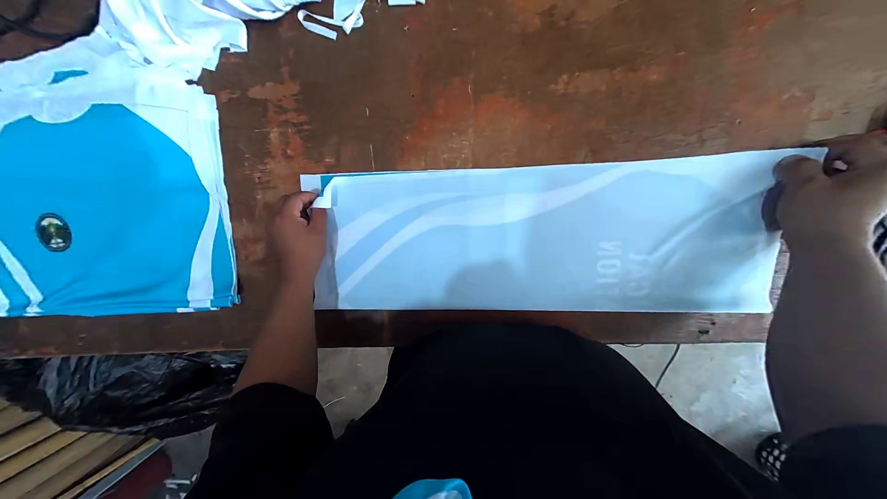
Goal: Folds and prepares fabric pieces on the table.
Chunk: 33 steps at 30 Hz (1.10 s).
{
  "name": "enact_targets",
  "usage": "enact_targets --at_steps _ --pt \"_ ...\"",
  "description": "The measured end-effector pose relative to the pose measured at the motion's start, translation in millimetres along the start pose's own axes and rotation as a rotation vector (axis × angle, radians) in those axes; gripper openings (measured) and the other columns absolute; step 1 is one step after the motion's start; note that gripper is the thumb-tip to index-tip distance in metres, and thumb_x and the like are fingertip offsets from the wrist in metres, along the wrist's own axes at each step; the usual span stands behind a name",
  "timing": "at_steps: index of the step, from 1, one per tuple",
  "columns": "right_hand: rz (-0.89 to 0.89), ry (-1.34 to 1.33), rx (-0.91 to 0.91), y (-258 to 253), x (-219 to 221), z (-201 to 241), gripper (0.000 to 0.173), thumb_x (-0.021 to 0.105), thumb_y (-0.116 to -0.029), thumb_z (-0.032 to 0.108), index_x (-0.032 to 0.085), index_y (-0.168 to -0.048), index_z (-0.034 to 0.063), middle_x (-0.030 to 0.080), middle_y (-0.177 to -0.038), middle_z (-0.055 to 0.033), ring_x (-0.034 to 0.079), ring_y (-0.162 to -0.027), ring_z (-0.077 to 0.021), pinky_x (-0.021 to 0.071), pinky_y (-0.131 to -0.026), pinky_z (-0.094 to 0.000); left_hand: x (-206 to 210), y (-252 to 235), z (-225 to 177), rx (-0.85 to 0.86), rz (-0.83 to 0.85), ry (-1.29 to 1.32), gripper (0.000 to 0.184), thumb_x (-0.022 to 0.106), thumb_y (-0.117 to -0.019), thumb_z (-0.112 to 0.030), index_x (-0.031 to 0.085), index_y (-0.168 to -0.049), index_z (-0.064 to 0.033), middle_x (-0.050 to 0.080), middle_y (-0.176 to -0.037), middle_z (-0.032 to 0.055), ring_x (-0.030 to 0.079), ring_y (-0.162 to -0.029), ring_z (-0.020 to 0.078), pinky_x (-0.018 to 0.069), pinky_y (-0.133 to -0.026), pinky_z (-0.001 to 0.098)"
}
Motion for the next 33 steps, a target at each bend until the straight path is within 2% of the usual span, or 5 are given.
enact_targets --at_steps 5,16,24,28,33 --pt "-0.016 -0.019 0.1 1 4 -4 0.045 0.052 -0.1033 0.032 0.053 -0.136 0.0014 0.06 -0.121 -0.0222 0.058 -0.098 -0.0234 0.0479 -0.09 -0.048 3 -4 1 -0.049 -0.032 0.003 0.027 0.059 -0.102 -0.021 0.07 -0.115 -0.0003 0.071 -0.1 0.017 0.066 -0.084 0.0226 0.054 -0.081 0.041" --pt "-0.042 -0.015 0.194 5 5 3 0.048 0.05 -0.1041 0.032 0.053 -0.141 0.0016 0.06 -0.132 -0.024 0.058 -0.118 -0.0276 0.0442 -0.102 -0.049 6 -10 1 -0.07 -0.07 -0.022 0.025 0.061 -0.1015 -0.024 0.073 -0.111 -0.0043 0.07 -0.085 0.0091 0.062 -0.073 0.0153 0.0523 -0.073 0.0361" --pt "-0.046 -0.025 0.137 0 7 -3 0.042 0.052 -0.1038 0.029 0.054 -0.135 0.0019 0.06 -0.122 -0.0199 0.057 -0.102 -0.0201 0.0462 -0.093 -0.0442 7 -12 2 -0.078 -0.101 0.002 0.025 0.064 -0.1009 -0.027 0.072 -0.108 -0.0039 0.068 -0.083 0.0076 0.061 -0.071 0.0131 0.0513 -0.071 0.0331" --pt "-0.041 -0.033 0.117 3 6 2 0.043 0.05 -0.1052 0.029 0.054 -0.135 -0.0022 0.059 -0.123 -0.0247 0.057 -0.104 -0.0258 0.0453 -0.094 -0.048 3 -14 -2 -0.144 -0.075 0.024 0.026 0.065 -0.1004 -0.026 0.07 -0.111 -0.0022 0.069 -0.087 0.0096 0.063 -0.075 0.0166 0.0529 -0.075 0.0375" --pt "-0.032 0.055 0.021 21 4 19 0.053 0.042 -0.1107 0.032 0.048 -0.142 -0.0103 0.054 -0.138 -0.0372 0.052 -0.133 -0.0456 0.0375 -0.113 -0.0571 -4 -11 5 -0.164 -0.111 0.086 0.024 0.063 -0.1007 -0.02 0.069 -0.115 -0.0011 0.071 -0.097 0.0113 0.067 -0.084 0.015 0.0557 -0.081 0.0336"
Point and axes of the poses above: each hand's wrist, its own y-axis away from the middle knuckle, its own x-axis out of the palm, z = x × y, the point moved 3 cm from there along -y, towards the middle knuckle
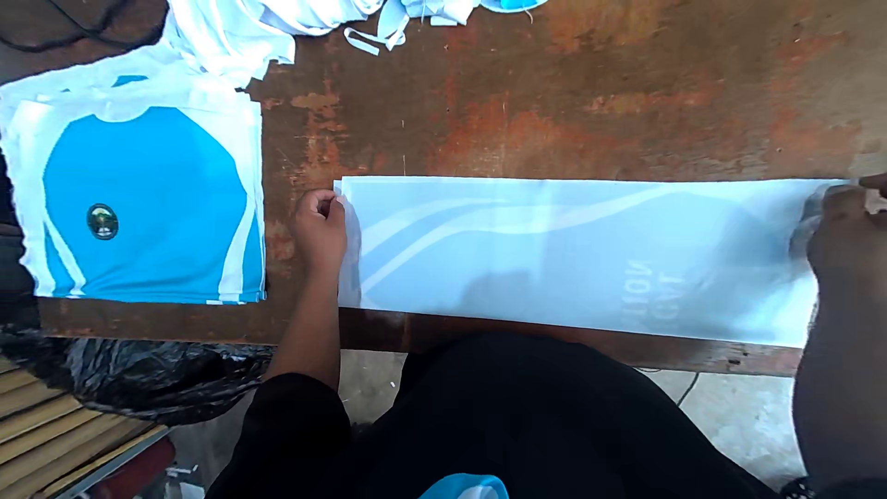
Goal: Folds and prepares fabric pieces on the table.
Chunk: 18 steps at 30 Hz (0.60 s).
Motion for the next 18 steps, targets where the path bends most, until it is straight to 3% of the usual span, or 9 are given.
enact_targets --at_steps 2,6,11,16,18 --pt "0.02 0.053 -0.114 11 2 -4 0.054 0.043 -0.1101 0.034 0.048 -0.143 -0.0092 0.049 -0.144 -0.0367 0.046 -0.139 -0.048 0.0346 -0.115 -0.0609 -3 2 0 -0.03 -0.001 -0.019 0.025 0.062 -0.101 -0.019 0.069 -0.117 -0.0012 0.071 -0.1 0.0125 0.067 -0.087 0.0166 0.0551 -0.083 0.0349" --pt "0.024 0.146 -0.408 47 18 -10 0.053 0.055 -0.1023 0.037 0.059 -0.132 -0.0057 0.044 -0.147 -0.0349 0.039 -0.139 -0.0536 0.0301 -0.114 -0.0677 -8 -3 -5 -0.132 0.046 -0.107 0.037 0.065 -0.0994 -0.031 0.068 -0.121 -0.0007 0.071 -0.107 0.0163 0.068 -0.099 0.0281 0.0524 -0.093 0.0503" --pt "0.059 0.196 -0.442 74 41 -7 0.06 0.052 -0.0997 0.05 0.057 -0.142 0.0085 0.037 -0.159 -0.0254 0.026 -0.15 -0.0492 0.0192 -0.116 -0.0714 -4 -10 -17 -0.147 0.139 -0.206 0.031 0.063 -0.1013 -0.028 0.069 -0.113 0.0001 0.07 -0.104 0.0186 0.066 -0.101 0.0319 0.0502 -0.093 0.055" --pt "0.029 0.211 -0.533 56 43 -17 0.061 0.049 -0.101 0.057 0.058 -0.143 0.0137 0.039 -0.161 -0.0188 0.028 -0.151 -0.046 0.0216 -0.116 -0.0698 -10 2 -11 -0.152 0.141 -0.244 0.031 0.061 -0.1029 -0.025 0.068 -0.113 0.0032 0.069 -0.106 0.0229 0.065 -0.102 0.038 0.0491 -0.094 0.0596" --pt "0.059 0.208 -0.547 55 41 -12 0.059 0.052 -0.1009 0.055 0.058 -0.143 0.0143 0.038 -0.161 -0.0181 0.028 -0.15 -0.0471 0.023 -0.115 -0.0719 -16 16 -9 -0.087 0.113 -0.27 0.032 0.06 -0.1024 -0.023 0.065 -0.121 0.0027 0.066 -0.117 0.0244 0.063 -0.111 0.0387 0.0484 -0.099 0.0577"
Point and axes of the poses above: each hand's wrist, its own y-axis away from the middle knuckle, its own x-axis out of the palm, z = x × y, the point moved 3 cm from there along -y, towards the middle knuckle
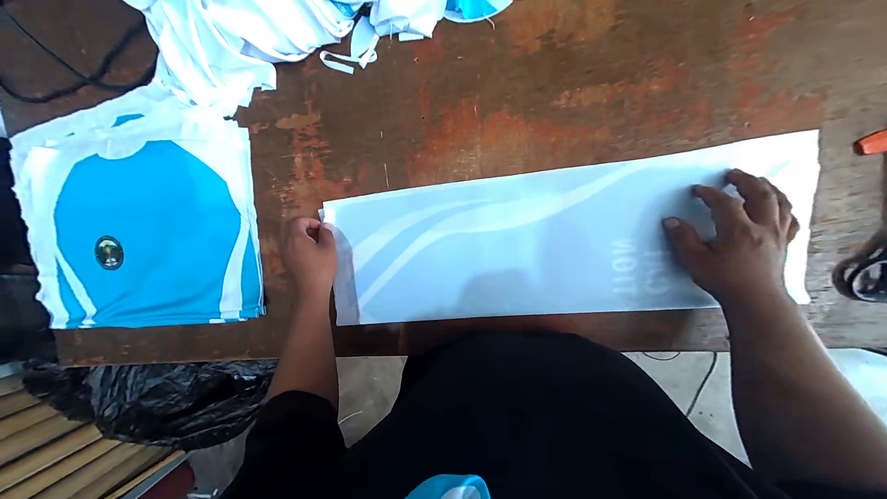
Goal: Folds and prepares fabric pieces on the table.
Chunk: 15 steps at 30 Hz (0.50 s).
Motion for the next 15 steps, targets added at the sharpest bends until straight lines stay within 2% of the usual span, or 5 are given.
enact_targets --at_steps 2,5,9,11,15 --pt "0.007 -0.008 -0.005 1 -5 9 0.054 0.056 -0.1008 0.049 0.061 -0.139 0.011 0.041 -0.157 -0.0223 0.033 -0.145 -0.0507 0.0261 -0.111 -0.0734 -3 19 1 0.13 -0.017 -0.043 0.03 0.059 -0.0991 -0.015 0.066 -0.122 0.002 0.06 -0.129 0.027 0.057 -0.122 0.0421 0.046 -0.104 0.0581" --pt "0.04 -0.002 -0.01 7 -12 25 0.043 0.057 -0.0985 0.032 0.066 -0.127 0.002 0.053 -0.136 -0.0316 0.046 -0.126 -0.0562 0.0349 -0.101 -0.0731 3 42 -1 0.391 0.039 -0.065 0.024 0.058 -0.0959 -0.007 0.073 -0.113 -0.0001 0.064 -0.126 0.0243 0.06 -0.121 0.0407 0.048 -0.102 0.0575" --pt "0.162 0.016 0.139 15 -19 34 0.035 0.062 -0.0946 0.011 0.064 -0.126 -0.0038 0.051 -0.136 -0.0373 0.045 -0.128 -0.0602 0.0366 -0.1 -0.0759 21 47 -19 0.55 0.052 -0.057 0.021 0.059 -0.0953 -0.007 0.075 -0.108 -0.0031 0.067 -0.121 0.0187 0.062 -0.116 0.0374 0.0503 -0.098 0.053" --pt "0.169 0.035 0.203 21 -23 27 0.036 0.064 -0.0931 0.009 0.063 -0.126 -0.0047 0.05 -0.136 -0.0391 0.045 -0.128 -0.0614 0.0367 -0.099 -0.0768 29 44 -29 0.599 0.05 -0.047 0.021 0.058 -0.0952 -0.008 0.075 -0.108 -0.0047 0.067 -0.12 0.0166 0.062 -0.114 0.0364 0.0507 -0.097 0.0522" --pt "0.17 0.071 0.274 35 -32 5 0.036 0.063 -0.095 0.014 0.063 -0.125 -0.0053 0.05 -0.134 -0.0404 0.045 -0.127 -0.0621 0.0363 -0.098 -0.0784 37 40 -42 0.671 0.053 -0.046 0.021 0.058 -0.0962 -0.011 0.075 -0.108 -0.0071 0.067 -0.118 0.0138 0.061 -0.112 0.0342 0.0504 -0.095 0.0503"
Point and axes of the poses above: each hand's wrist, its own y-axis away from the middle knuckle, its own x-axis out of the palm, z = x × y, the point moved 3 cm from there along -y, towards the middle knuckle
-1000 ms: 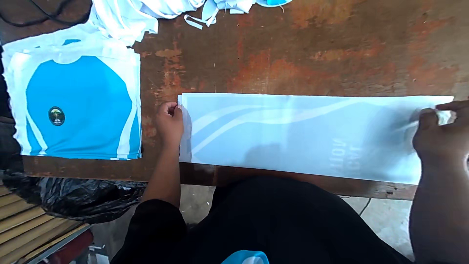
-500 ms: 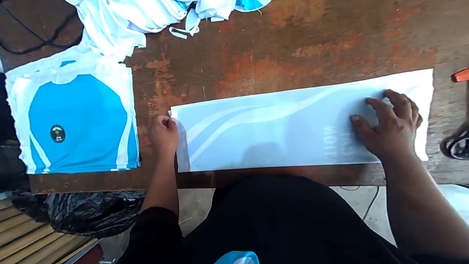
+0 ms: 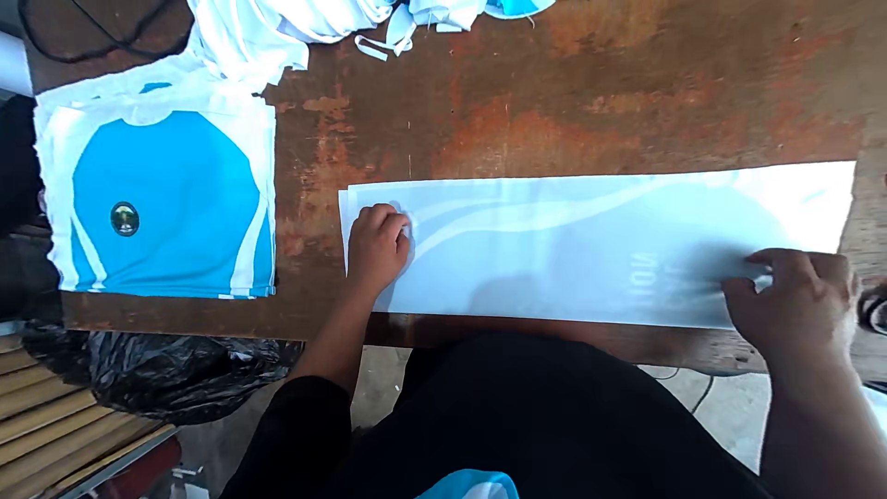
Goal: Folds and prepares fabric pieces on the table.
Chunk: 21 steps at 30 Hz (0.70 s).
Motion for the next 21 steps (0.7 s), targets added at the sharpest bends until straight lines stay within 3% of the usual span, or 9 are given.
enact_targets --at_steps 5,7,11,13,17,21 --pt "-0.024 -0.014 0.013 8 -4 -6 0.036 0.062 -0.095 0.015 0.064 -0.125 -0.0055 0.05 -0.136 -0.0396 0.044 -0.129 -0.0615 0.0343 -0.102 -0.0773 -2 4 5 -0.049 -0.055 0.002 0.022 0.056 -0.0978 -0.013 0.075 -0.107 -0.0056 0.067 -0.118 0.0155 0.062 -0.112 0.034 0.0508 -0.094 0.0497" --pt "-0.02 -0.034 -0.027 8 -1 8 0.039 0.061 -0.0958 0.016 0.063 -0.128 -0.0047 0.049 -0.139 -0.0379 0.043 -0.132 -0.0597 0.033 -0.105 -0.0763 -2 9 10 -0.072 -0.062 0.001 0.023 0.058 -0.0987 -0.016 0.074 -0.111 -0.0055 0.066 -0.121 0.0169 0.06 -0.116 0.0348 0.0493 -0.098 0.0506" --pt "-0.037 -0.087 -0.123 3 8 44 0.039 0.063 -0.097 0.019 0.064 -0.131 -0.0014 0.052 -0.14 -0.0319 0.045 -0.134 -0.0529 0.0367 -0.108 -0.0708 -1 14 7 -0.046 -0.012 0.048 0.049 0.059 -0.1009 -0.039 0.062 -0.138 -0.0077 0.052 -0.148 0.0207 0.046 -0.14 0.0392 0.0374 -0.115 0.0582" --pt "-0.061 -0.101 -0.175 0 13 62 0.037 0.064 -0.0959 0.021 0.068 -0.128 0.0017 0.057 -0.137 -0.0285 0.05 -0.131 -0.0494 0.0415 -0.106 -0.0664 3 18 5 -0.009 0.035 0.037 0.061 0.054 -0.1011 -0.048 0.053 -0.148 -0.0083 0.042 -0.158 0.0202 0.037 -0.148 0.0395 0.0307 -0.12 0.06" --pt "0.003 -0.074 -0.193 -1 16 88 0.036 0.067 -0.0942 0.022 0.07 -0.127 0.0074 0.06 -0.134 -0.0221 0.057 -0.123 -0.0441 0.0507 -0.096 -0.0612 12 25 16 0.021 0.021 -0.003 0.064 0.047 -0.1018 -0.054 0.052 -0.149 -0.0112 0.038 -0.161 0.0217 0.027 -0.154 0.0407 0.0217 -0.123 0.0605" --pt "0.01 -0.03 -0.131 11 21 81 0.036 0.068 -0.092 0.019 0.07 -0.126 0.0081 0.06 -0.132 -0.0212 0.059 -0.118 -0.044 0.0542 -0.087 -0.0584 13 26 25 0.037 0.005 -0.013 0.064 0.046 -0.1013 -0.054 0.055 -0.147 -0.0091 0.039 -0.16 0.0249 0.03 -0.151 0.0447 0.0228 -0.122 0.0624"
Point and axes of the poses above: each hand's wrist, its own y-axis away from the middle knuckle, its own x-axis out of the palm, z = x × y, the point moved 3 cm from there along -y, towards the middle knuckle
